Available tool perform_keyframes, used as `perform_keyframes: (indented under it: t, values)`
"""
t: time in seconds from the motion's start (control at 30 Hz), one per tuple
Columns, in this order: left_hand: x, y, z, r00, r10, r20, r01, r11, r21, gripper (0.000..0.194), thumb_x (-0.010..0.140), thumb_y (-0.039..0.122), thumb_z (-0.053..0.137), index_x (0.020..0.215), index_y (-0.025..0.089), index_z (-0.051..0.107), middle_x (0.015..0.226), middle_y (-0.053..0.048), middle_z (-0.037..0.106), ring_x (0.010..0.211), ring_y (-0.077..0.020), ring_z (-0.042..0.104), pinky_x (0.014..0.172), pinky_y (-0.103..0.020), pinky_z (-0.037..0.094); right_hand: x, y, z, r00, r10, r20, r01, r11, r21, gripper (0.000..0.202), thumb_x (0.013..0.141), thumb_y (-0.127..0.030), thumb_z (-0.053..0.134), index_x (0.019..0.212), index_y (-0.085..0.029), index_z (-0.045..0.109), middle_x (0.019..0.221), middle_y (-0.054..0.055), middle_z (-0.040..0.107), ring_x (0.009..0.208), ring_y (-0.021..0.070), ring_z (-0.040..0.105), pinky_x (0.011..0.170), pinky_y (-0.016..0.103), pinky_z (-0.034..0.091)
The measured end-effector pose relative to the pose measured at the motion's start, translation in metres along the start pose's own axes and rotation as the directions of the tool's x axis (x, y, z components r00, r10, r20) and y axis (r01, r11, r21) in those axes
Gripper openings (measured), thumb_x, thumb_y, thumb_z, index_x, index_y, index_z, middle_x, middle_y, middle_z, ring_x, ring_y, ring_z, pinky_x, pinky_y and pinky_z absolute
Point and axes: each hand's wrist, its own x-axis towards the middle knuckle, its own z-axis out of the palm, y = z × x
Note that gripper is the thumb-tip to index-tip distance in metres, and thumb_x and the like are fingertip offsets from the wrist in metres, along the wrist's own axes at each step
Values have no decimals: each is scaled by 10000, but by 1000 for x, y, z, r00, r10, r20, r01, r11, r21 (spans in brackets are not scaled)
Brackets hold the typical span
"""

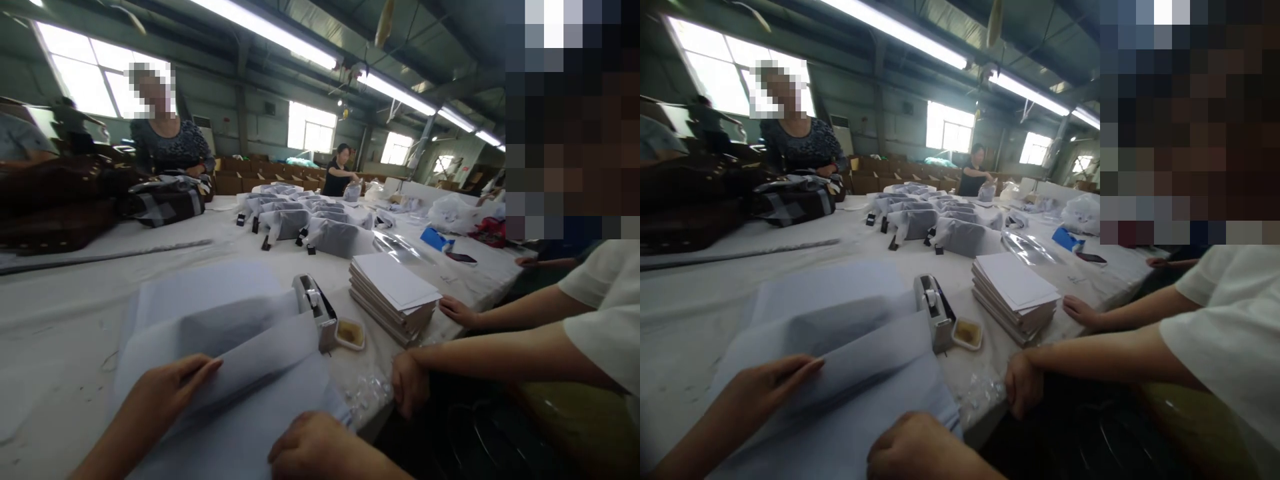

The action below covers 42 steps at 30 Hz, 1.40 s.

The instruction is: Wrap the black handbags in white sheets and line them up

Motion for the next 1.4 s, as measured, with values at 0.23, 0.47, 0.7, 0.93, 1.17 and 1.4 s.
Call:
perform_keyframes:
  t: [0.23,0.47,0.7,0.93,1.17,1.4]
  values:
    - [-8,25,-12,999,-4,51,5,1000,-28,456,932,565,411,832,230,704,733,26,707,709,-183,643,667,-232,405,34,-5,-70,932,197,-305,-160,977,142,238,953,-284,543,1174,-250,624,1137,32,713,1015,143,660,915,242,495]
    - [-7,24,-9,999,35,20,-34,999,-24,435,939,537,440,809,213,699,712,18,696,649,-157,606,635,-235,372,88,43,-71,942,195,-273,-236,963,-129,717,811,-286,735,1444,-220,404,1468,116,464,1385,290,355,1166,528,257]
    - [-9,24,-7,999,37,-13,-36,999,29,426,952,521,448,802,211,699,703,6,698,652,-153,622,623,-236,356,114,59,-62,951,256,-174,-266,963,-39,190,822,-308,729,989,-231,681,919,23,710,936,205,634,1126,474,289]
    - [-7,24,-5,1000,14,-9,-13,997,77,413,965,509,433,826,225,699,730,7,714,675,-157,650,635,-233,371,116,64,-58,923,335,-191,-317,941,119,118,817,-257,736,922,-238,686,899,-9,707,883,167,628,1067,392,324]
    - [-8,27,-1,999,-25,22,19,975,219,350,963,486,419,855,271,674,770,18,727,749,-193,698,647,-246,414,120,70,-55,915,362,-177,-358,932,59,190,769,-338,776,901,-234,688,896,-4,710,885,189,608,867,313,416]
    - [-16,-9,12,995,67,-79,-37,940,340,260,922,420,455,1050,288,638,1060,-13,721,901,-208,709,702,-268,499,125,75,-50,905,394,-159,-396,918,20,234,744,-399,789,875,-233,690,888,-11,711,866,178,620,803,279,418]
